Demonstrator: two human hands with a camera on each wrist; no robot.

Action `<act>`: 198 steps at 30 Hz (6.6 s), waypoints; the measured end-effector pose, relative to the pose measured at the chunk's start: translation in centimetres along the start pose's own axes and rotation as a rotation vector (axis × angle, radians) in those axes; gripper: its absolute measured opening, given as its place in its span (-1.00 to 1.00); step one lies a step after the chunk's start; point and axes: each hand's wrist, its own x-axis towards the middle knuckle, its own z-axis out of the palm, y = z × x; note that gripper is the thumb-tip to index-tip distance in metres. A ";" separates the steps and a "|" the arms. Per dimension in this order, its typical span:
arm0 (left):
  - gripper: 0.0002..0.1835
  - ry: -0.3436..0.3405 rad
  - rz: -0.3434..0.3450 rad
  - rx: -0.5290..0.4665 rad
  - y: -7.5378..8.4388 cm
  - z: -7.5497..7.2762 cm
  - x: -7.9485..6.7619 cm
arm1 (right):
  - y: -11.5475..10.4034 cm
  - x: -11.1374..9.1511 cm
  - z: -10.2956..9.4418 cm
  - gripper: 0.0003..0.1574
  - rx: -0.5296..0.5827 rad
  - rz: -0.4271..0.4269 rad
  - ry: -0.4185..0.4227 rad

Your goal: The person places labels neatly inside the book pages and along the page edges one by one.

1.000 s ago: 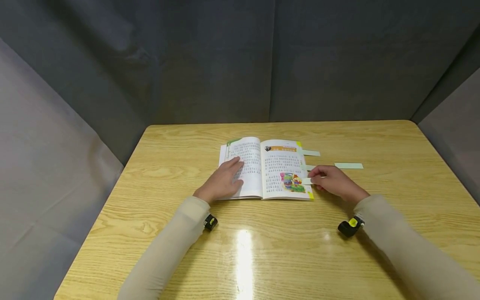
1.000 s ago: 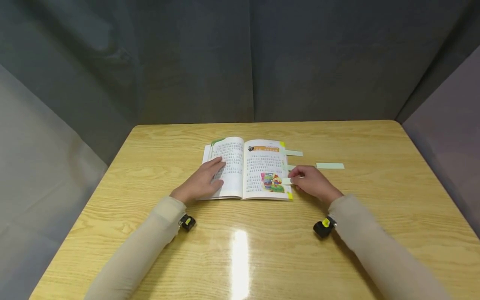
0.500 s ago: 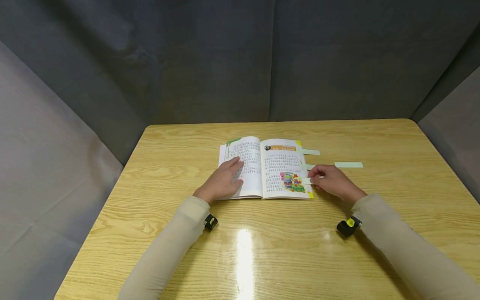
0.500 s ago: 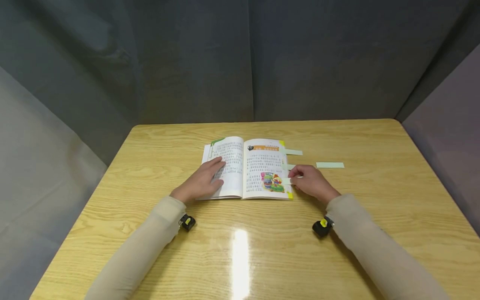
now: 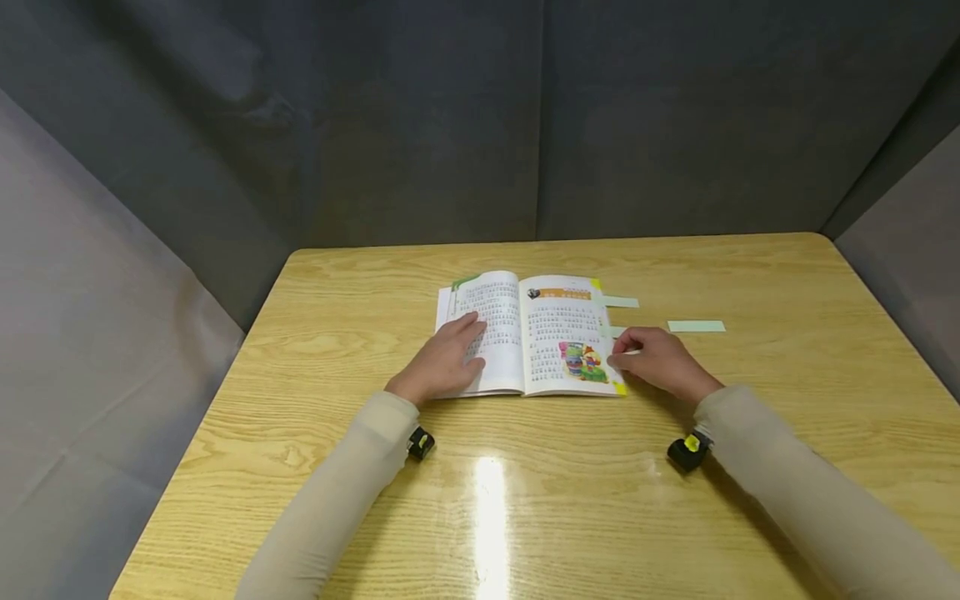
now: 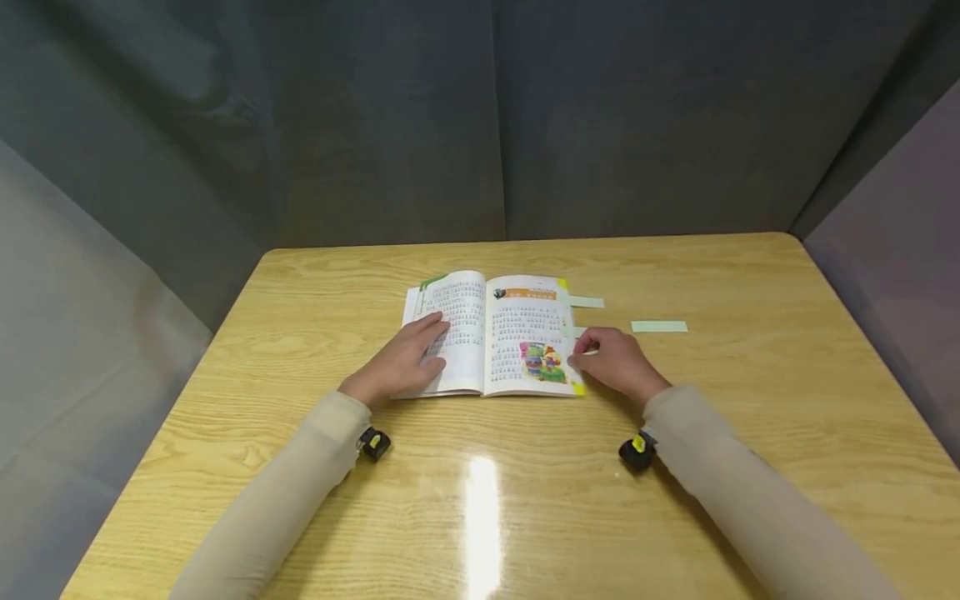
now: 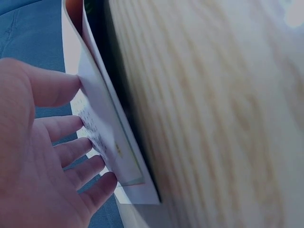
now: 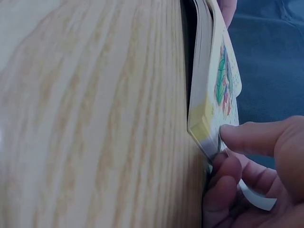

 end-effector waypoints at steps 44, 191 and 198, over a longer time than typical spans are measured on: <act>-0.31 -0.036 -0.019 0.015 0.1 -0.3 0.0 | -2.2 -2.8 0.4 -0.89 -0.509 -0.499 0.118; -0.18 -0.126 -0.064 -0.068 0.1 0.0 0.3 | -1.3 -3.4 -0.4 -0.64 -0.540 -0.413 0.068; -0.18 -0.126 -0.062 -0.062 0.0 0.3 0.4 | -1.5 -3.3 -0.5 -0.72 -0.551 -0.458 0.082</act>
